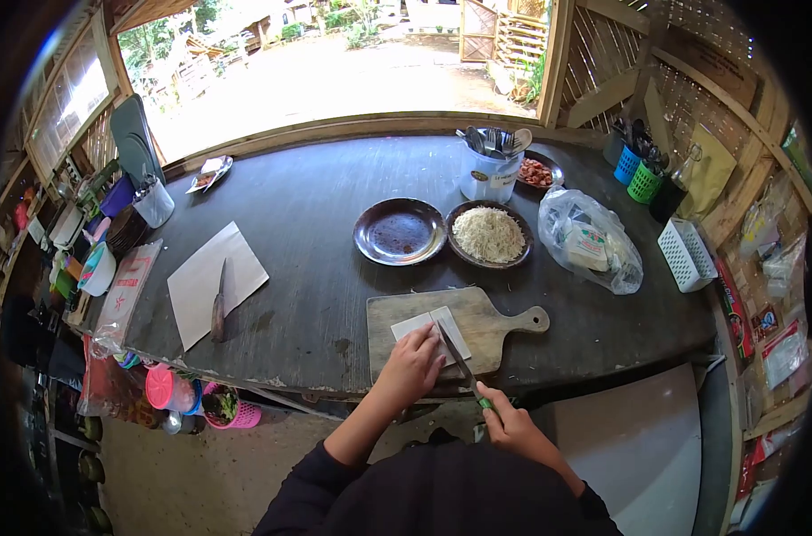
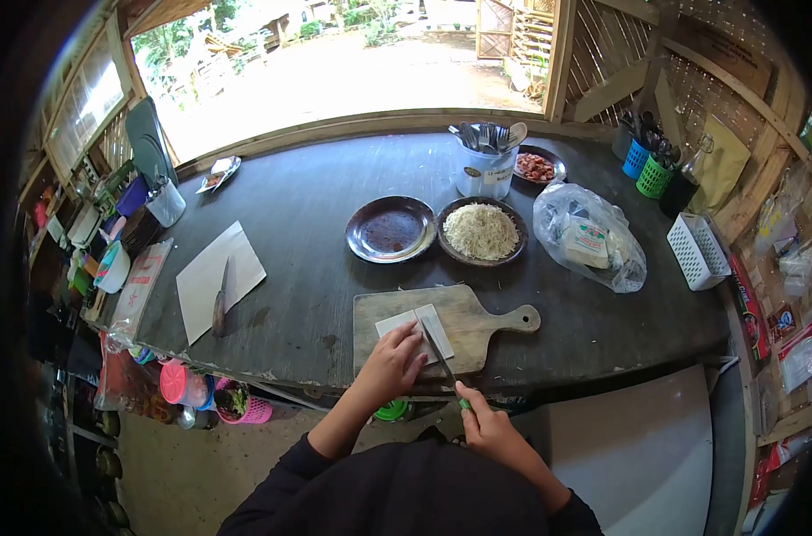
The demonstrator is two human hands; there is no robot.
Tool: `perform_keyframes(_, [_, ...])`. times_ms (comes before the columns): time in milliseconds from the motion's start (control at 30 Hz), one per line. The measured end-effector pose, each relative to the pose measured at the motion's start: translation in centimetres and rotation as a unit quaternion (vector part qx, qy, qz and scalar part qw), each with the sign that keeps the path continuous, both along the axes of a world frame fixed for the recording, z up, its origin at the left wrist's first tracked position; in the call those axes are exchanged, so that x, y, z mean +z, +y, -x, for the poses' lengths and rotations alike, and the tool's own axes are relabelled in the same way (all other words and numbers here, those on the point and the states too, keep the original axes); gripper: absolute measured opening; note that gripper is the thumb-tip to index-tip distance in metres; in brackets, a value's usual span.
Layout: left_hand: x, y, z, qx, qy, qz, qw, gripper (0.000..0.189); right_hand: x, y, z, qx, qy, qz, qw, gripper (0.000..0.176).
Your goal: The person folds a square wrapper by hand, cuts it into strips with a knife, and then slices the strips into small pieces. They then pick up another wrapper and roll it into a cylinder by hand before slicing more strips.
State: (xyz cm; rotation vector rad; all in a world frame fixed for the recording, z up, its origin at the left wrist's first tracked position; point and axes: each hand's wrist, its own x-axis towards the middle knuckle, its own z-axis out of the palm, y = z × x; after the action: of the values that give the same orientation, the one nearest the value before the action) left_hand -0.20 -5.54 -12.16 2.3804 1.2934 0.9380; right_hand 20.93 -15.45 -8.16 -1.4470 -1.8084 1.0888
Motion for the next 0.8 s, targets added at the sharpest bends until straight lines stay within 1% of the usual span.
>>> perform_keyframes(33, [0.0,-0.1,0.0,0.0,-0.015,-0.004,1.0,0.034,0.2,0.0,0.0,-0.001,-0.001,-0.001,1.0,0.047])
perform_keyframes(100, [0.0,-0.3,0.1,0.001,-0.029,-0.01,1.0,0.031,0.6,0.3,0.3,-0.012,-0.004,0.063,0.998,0.048])
perform_keyframes(167, [-0.1,-0.5,0.1,0.007,-0.037,-0.017,0.999,0.026,0.4,0.6,0.6,-0.019,-0.011,0.07,0.997,0.048])
perform_keyframes(233, [0.3,-0.5,0.3,0.004,-0.026,-0.016,1.0,0.026,0.6,1.1,0.9,-0.024,-0.019,0.076,0.997,0.048])
perform_keyframes(300, [0.6,-0.4,0.7,0.002,-0.015,-0.015,1.0,0.026,0.9,1.5,1.2,-0.03,0.0,0.091,0.995,0.048])
perform_keyframes(433, [0.4,-0.4,1.1,0.005,-0.005,-0.028,1.0,0.029,1.1,2.3,1.7,-0.029,-0.017,0.064,0.997,0.047])
perform_keyframes(500, [0.3,-0.5,1.0,0.009,-0.006,-0.028,1.0,0.031,0.5,2.6,2.0,-0.011,-0.009,0.013,1.0,0.045])
perform_keyframes(567, [0.1,-0.6,0.9,0.028,-0.016,-0.023,0.999,0.032,0.2,2.7,2.3,-0.004,-0.016,0.009,1.0,0.045])
perform_keyframes(733, [0.2,-0.7,0.8,0.032,-0.01,-0.035,0.999,0.033,-0.4,3.0,2.6,0.008,-0.008,0.006,1.0,0.048])
perform_keyframes(800, [0.0,-0.7,0.9,0.029,-0.005,-0.041,0.999,0.033,-0.7,3.0,2.6,0.02,-0.029,-0.005,0.999,0.048])
